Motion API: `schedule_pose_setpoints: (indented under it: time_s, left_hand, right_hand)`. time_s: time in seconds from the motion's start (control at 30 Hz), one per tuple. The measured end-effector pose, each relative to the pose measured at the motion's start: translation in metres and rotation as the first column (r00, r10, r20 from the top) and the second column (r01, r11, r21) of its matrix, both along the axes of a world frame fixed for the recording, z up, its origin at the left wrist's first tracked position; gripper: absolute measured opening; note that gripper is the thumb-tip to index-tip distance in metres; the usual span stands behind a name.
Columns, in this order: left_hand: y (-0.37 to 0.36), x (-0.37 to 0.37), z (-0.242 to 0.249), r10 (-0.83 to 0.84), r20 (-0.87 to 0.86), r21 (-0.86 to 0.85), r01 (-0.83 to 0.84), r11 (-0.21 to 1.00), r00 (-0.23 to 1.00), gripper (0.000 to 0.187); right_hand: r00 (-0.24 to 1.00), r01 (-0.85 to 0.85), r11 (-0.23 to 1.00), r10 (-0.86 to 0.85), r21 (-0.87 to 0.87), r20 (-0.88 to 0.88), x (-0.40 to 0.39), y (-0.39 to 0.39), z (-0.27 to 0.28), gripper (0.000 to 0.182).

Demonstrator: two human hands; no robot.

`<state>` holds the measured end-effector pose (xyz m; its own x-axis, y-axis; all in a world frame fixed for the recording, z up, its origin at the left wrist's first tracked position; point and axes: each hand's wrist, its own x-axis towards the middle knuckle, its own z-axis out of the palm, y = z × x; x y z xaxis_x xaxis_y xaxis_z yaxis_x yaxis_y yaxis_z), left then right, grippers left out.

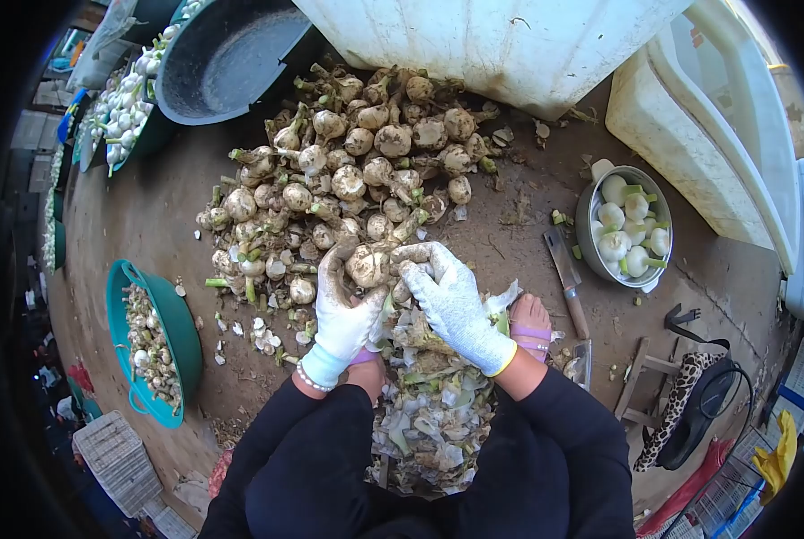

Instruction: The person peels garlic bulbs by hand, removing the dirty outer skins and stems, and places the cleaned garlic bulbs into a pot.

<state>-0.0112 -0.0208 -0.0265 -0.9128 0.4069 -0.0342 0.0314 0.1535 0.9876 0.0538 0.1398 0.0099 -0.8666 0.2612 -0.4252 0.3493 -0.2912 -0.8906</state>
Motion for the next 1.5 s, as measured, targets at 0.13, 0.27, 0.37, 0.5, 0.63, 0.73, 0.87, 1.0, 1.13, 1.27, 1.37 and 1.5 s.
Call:
schedule_pose_setpoints:
  time_s: [0.13,0.27,0.37,0.5,0.63,0.73,0.87,1.0,1.13,1.27,1.37,1.5]
  left_hand:
    - [0.004,0.000,0.013,-0.083,-0.272,-0.226,0.020,0.974,0.959,0.065]
    - [0.005,0.001,0.013,-0.082,-0.266,-0.237,0.018,0.971,0.960,0.065]
    - [0.007,0.000,0.015,-0.097,-0.323,-0.256,0.012,0.966,0.942,0.064]
    - [0.006,0.001,0.015,-0.083,-0.275,-0.256,0.010,0.967,0.958,0.066]
    - [0.002,0.007,0.015,-0.020,-0.046,-0.122,0.014,0.992,0.999,0.065]
    - [0.007,0.010,0.018,0.026,0.392,0.194,-0.110,0.975,0.919,0.065]
    - [0.005,0.010,0.010,0.028,0.411,0.176,-0.110,0.978,0.911,0.065]
    - [0.002,0.013,-0.002,-0.010,0.104,0.057,0.004,0.998,0.995,0.063]
    - [0.001,0.011,0.010,-0.231,-0.365,-0.300,0.121,0.946,0.902,0.067]
    - [0.001,0.011,0.010,-0.276,-0.477,-0.356,0.104,0.929,0.834,0.068]
    - [0.001,0.011,0.012,-0.295,-0.488,-0.399,0.090,0.913,0.821,0.069]
    - [0.012,0.016,0.007,-0.029,0.161,0.070,0.017,0.997,0.987,0.065]
  right_hand:
    - [0.999,-0.003,1.000,0.003,0.001,0.034,0.001,0.003,0.013,0.022]
    - [1.000,0.016,0.998,-0.017,0.053,0.012,0.003,0.001,0.003,0.022]
    - [0.996,0.074,0.997,-0.073,0.022,-0.052,0.003,-0.002,-0.006,0.021]
    - [0.999,-0.001,0.996,-0.004,0.094,0.054,0.000,0.002,0.007,0.020]
    - [0.998,-0.037,0.996,0.034,0.075,0.046,0.003,0.004,-0.003,0.018]
    - [0.999,-0.042,0.996,0.040,0.077,0.022,0.006,0.005,-0.010,0.019]
    - [0.996,0.078,0.983,-0.085,-0.165,-0.037,0.012,0.002,-0.014,0.026]
    - [0.986,0.165,0.954,-0.157,-0.250,0.050,0.009,0.002,-0.013,0.036]
    - [0.997,0.072,0.956,-0.061,-0.286,0.048,0.005,0.003,-0.026,0.032]
    - [1.000,0.008,0.988,-0.003,-0.153,0.029,0.003,0.007,-0.022,0.028]
    - [0.996,-0.091,0.981,0.092,0.170,0.001,0.005,0.010,-0.026,0.023]
    - [0.995,-0.044,0.985,0.028,0.169,0.094,0.001,0.007,-0.022,0.023]
